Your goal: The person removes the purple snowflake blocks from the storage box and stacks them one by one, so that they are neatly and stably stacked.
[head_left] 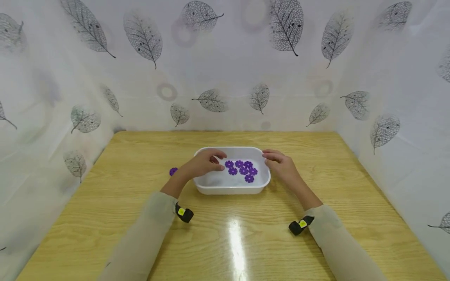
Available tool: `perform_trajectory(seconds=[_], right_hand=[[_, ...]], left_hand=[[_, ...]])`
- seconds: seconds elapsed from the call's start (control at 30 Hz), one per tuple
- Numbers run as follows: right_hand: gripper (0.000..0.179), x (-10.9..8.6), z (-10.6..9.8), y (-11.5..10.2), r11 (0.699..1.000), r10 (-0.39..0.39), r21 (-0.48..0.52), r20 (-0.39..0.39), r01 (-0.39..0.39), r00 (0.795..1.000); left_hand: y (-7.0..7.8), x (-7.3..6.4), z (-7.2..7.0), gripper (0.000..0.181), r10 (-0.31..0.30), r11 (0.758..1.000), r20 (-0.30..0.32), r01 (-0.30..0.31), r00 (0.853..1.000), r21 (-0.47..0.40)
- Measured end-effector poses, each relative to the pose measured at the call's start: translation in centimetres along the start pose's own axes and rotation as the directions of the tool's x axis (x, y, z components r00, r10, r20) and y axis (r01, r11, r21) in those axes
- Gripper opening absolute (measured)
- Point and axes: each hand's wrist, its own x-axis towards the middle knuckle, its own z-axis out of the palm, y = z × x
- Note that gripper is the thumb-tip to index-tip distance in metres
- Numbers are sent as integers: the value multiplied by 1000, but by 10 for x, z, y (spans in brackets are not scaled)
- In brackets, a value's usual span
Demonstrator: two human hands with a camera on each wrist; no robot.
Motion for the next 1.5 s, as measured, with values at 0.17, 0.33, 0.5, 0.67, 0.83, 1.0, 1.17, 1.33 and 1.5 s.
perform_trajectory(seconds=[0.17,0.33,0.5,0.67,0.83,1.0,1.17,1.33,1.5], right_hand=[[35,0,-1,1,1000,-1,27,8,1,1000],[34,0,0,-1,999,3,37,11,-4,1000],[34,-1,1,-2,999,-18,37,6,18,1000],[34,0,2,-2,999,-30,39,-4,30,1000],[35,0,1,0,999,-15,45,7,14,1000],[36,-1,0,-4,999,14,48,23,-15,1000],[35,-11,-2,-27,998,26,48,35,-27,999],[36,-16,-2,-40,999,24,35,35,-25,999],[36,-11,-2,-29,999,13,36,34,-15,999]], left_hand=[[-2,16,14,45,2,997,53,-6,999,72],[-4,23,22,44,-46,994,83,37,996,103],[-5,27,24,44,-66,994,106,55,992,98],[-7,31,27,45,-68,994,111,58,991,90],[-7,32,30,44,-82,991,112,70,990,112],[-6,31,31,42,-84,991,106,71,991,114],[-6,31,32,40,-92,989,101,79,991,123],[-7,32,33,38,-92,988,102,79,990,129],[-9,35,34,37,-82,988,105,67,991,138]])
